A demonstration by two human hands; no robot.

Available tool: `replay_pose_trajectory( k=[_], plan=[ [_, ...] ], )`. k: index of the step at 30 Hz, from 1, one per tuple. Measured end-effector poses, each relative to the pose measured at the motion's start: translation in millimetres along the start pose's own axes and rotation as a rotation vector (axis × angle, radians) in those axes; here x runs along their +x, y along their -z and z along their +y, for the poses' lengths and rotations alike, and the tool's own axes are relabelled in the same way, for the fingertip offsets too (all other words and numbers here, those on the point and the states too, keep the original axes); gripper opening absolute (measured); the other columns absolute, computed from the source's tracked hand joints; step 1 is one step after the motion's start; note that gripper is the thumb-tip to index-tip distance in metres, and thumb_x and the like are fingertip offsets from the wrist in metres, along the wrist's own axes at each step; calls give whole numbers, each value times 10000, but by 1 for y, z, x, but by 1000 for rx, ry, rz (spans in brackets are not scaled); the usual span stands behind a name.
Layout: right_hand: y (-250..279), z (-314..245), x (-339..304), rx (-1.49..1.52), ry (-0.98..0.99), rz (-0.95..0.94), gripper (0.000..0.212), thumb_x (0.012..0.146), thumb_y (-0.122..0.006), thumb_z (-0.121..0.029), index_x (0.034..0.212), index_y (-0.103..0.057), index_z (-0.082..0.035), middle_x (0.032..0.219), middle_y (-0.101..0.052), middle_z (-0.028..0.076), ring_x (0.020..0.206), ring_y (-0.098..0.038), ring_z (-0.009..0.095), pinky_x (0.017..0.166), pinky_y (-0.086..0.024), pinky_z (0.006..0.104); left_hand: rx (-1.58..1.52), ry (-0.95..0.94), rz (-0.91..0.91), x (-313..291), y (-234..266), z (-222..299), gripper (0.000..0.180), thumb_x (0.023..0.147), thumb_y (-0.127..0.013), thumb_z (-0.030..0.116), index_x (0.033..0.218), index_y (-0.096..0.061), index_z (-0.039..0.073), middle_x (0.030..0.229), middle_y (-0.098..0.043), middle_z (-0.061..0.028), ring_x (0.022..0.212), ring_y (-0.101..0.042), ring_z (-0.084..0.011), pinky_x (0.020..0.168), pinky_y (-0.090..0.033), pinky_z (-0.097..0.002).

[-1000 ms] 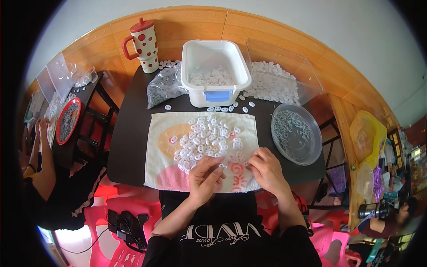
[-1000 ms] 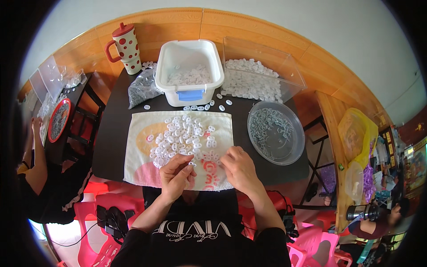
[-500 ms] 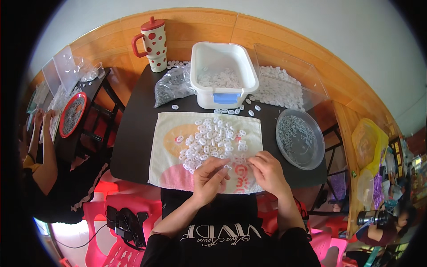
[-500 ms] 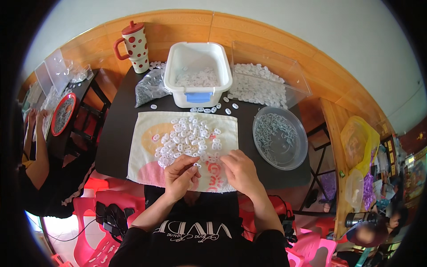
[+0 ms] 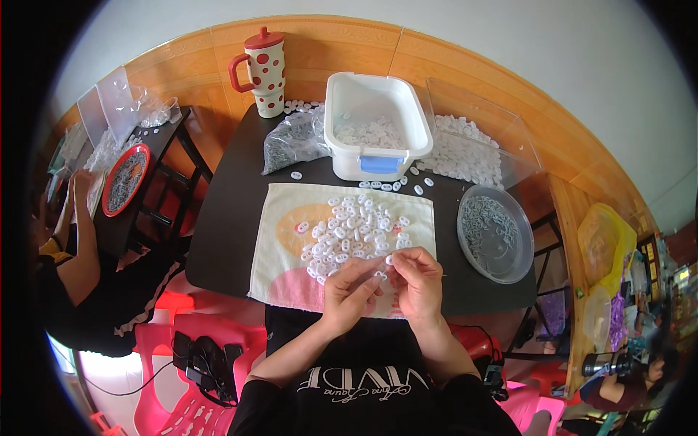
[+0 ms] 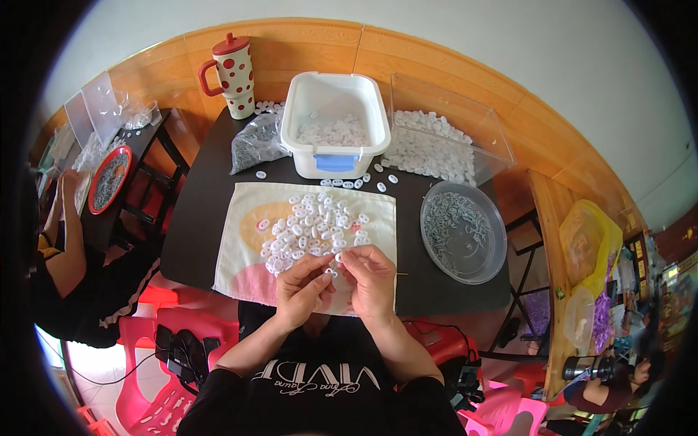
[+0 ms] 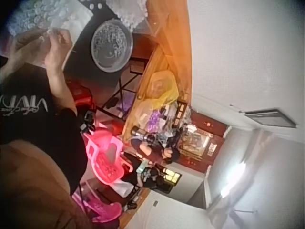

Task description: Sorting and inspecting small white plastic components on a table.

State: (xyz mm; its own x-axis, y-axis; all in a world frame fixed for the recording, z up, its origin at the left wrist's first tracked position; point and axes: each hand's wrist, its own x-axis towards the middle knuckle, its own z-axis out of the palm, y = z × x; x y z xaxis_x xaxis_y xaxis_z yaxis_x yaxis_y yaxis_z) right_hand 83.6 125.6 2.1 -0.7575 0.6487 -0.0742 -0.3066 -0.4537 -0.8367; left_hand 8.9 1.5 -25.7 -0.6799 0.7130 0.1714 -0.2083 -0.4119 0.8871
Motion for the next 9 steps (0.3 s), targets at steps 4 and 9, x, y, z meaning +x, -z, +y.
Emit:
replay_pose_trajectory(
  k=[4,9],
  plan=[
    [-4,5,-3,13,18,43,49,878,-668,27,874,-662,-22,870,-699,88,757,-649,129,669,-517,247,7,-34,22,0,-3,2,357,915,-552,-78,1259,-607,-1,989,-544,-50,719,-607,-86,552,-474,-194],
    [-3,13,-3,35,72,18,90,871,-648,69,856,-654,-20,887,-701,109,803,-665,172,748,-547,294,64,-82,5,-2,3,-6,400,913,-558,-95,1295,-596,18,1016,-564,-67,781,-639,-129,632,-506,-206]
  ],
)
